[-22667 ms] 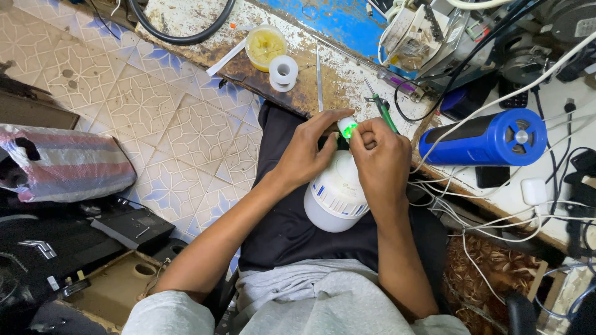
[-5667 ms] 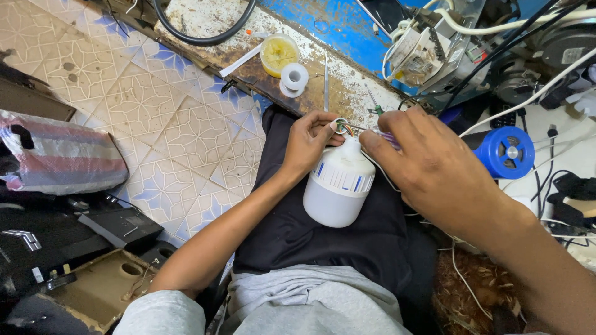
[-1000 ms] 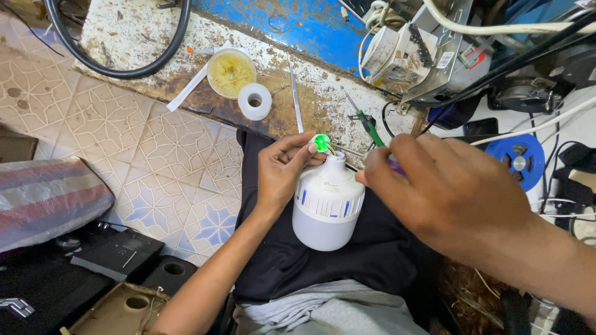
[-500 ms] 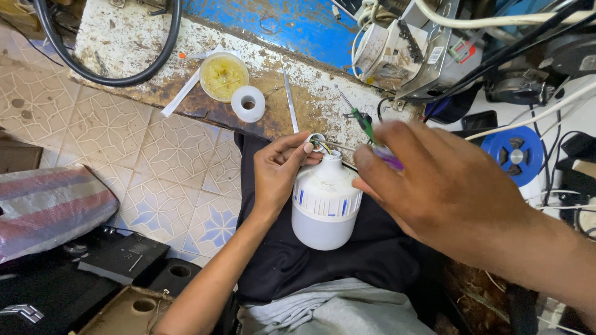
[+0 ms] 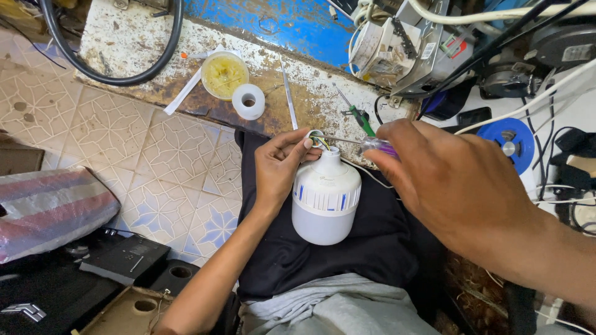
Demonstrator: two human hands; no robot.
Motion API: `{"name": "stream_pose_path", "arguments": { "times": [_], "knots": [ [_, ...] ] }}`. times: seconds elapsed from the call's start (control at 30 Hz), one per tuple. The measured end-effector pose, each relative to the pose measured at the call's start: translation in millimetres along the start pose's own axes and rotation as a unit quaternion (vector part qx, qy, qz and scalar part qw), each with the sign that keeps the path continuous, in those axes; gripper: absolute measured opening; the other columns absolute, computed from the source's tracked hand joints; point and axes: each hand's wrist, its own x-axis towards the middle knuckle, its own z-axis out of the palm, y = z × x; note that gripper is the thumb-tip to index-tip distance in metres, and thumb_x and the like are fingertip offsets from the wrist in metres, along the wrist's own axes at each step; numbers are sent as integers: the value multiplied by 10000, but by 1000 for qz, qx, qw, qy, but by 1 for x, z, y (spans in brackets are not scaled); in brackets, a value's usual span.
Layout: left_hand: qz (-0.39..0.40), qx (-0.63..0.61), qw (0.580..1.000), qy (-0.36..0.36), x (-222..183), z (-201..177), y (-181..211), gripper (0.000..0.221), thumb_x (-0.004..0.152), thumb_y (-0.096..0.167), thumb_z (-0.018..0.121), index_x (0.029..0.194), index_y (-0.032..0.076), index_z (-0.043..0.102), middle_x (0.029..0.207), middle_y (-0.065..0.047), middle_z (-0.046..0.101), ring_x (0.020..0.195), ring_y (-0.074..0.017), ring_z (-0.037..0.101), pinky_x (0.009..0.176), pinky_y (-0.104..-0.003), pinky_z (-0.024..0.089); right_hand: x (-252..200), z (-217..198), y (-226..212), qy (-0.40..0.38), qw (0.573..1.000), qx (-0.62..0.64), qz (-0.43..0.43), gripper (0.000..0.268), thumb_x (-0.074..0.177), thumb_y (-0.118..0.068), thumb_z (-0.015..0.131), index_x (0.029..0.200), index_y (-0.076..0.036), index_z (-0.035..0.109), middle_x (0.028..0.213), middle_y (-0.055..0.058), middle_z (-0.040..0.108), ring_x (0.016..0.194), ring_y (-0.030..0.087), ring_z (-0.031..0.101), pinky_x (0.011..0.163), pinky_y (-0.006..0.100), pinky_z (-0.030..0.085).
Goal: Reassembling and repairing a large LED light bulb by soldering wires and fitting the housing components together.
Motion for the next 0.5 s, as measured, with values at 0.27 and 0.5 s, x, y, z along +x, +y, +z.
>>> {"name": "stream_pose_path", "arguments": {
  "times": [0.27, 0.5],
  "knots": [
    [51, 12, 998, -34, -2, -3, -1, 291, 960, 112, 706, 1211, -32, 682, 928, -204, 773, 822, -245, 788, 779, -316, 692, -15, 7, 1, 48, 995, -73, -49, 253, 1034, -395, 661, 1101, -152, 634, 806, 18, 636, 504, 303, 609, 382, 425, 426],
    [106, 91, 985, -106, -4, -9, 5, 342, 1014, 116, 653, 1348, 42, 647, 1201, -101, 648, 1019, -216, 769, 925, -257, 611, -40, 12, -10, 99, 983, -135, -71, 299, 1026, -373, 705, 1204, -135, 668, 822, 23, 526, 608, 236, 580, 513, 362, 447]
  ]
}}
